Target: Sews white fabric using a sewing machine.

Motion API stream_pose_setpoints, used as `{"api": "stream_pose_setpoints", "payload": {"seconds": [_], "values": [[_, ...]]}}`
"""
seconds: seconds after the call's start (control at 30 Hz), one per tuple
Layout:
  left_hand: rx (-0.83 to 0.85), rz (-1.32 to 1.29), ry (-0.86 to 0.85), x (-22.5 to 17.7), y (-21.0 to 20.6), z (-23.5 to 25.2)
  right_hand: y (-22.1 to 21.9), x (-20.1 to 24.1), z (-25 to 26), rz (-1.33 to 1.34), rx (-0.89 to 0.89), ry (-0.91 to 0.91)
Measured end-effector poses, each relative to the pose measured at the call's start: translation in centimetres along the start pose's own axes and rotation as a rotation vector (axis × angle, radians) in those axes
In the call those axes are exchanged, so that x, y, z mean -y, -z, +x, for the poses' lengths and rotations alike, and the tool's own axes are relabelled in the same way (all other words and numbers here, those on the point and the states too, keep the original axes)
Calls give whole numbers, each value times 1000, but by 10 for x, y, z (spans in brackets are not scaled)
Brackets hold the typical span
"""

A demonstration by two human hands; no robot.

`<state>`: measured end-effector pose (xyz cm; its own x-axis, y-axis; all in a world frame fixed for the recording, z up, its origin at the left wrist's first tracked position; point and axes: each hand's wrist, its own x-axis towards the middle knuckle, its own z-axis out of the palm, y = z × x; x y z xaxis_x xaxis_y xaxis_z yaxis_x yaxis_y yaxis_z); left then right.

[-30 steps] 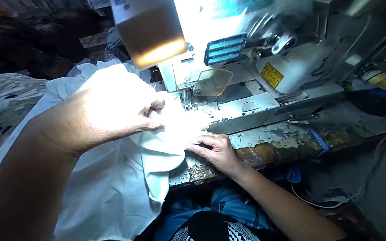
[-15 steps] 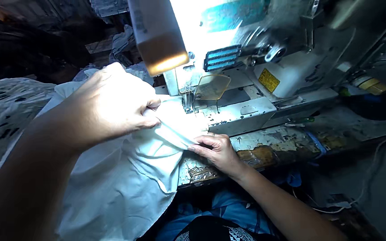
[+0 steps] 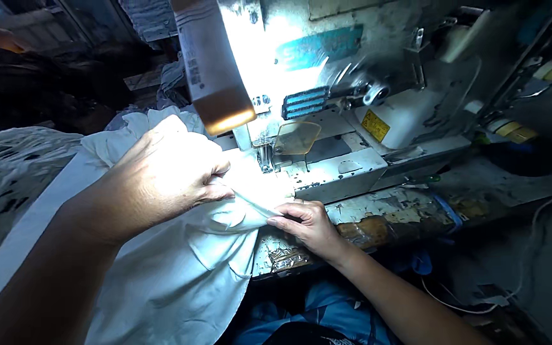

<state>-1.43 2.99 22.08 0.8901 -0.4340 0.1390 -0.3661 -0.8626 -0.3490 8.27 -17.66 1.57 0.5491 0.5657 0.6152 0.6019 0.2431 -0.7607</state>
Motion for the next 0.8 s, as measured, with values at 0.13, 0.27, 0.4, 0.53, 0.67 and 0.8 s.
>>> {"api": "stream_pose_setpoints", "payload": {"seconds": [0.13,0.27,0.4,0.53,0.67,0.8], "values": [[-68,-29,-8,1,-10,-7,1,0,0,-15,3,3],[-188,-54,-54,-3,-19,-14,0,-1,-1,-6,-11,15],[-158,-28,-54,-9,-14,-12,0,1,0,-21,-20,24],[-74,33,-67,-12,-7,-8,0,1,1,-32,-27,29],[-220,-104,-30,-35,-35,-11,-2,8,-6,-14,-29,14],[-274,-188,94,-68,-94,-26,-7,17,-24,5,-71,19]]}}
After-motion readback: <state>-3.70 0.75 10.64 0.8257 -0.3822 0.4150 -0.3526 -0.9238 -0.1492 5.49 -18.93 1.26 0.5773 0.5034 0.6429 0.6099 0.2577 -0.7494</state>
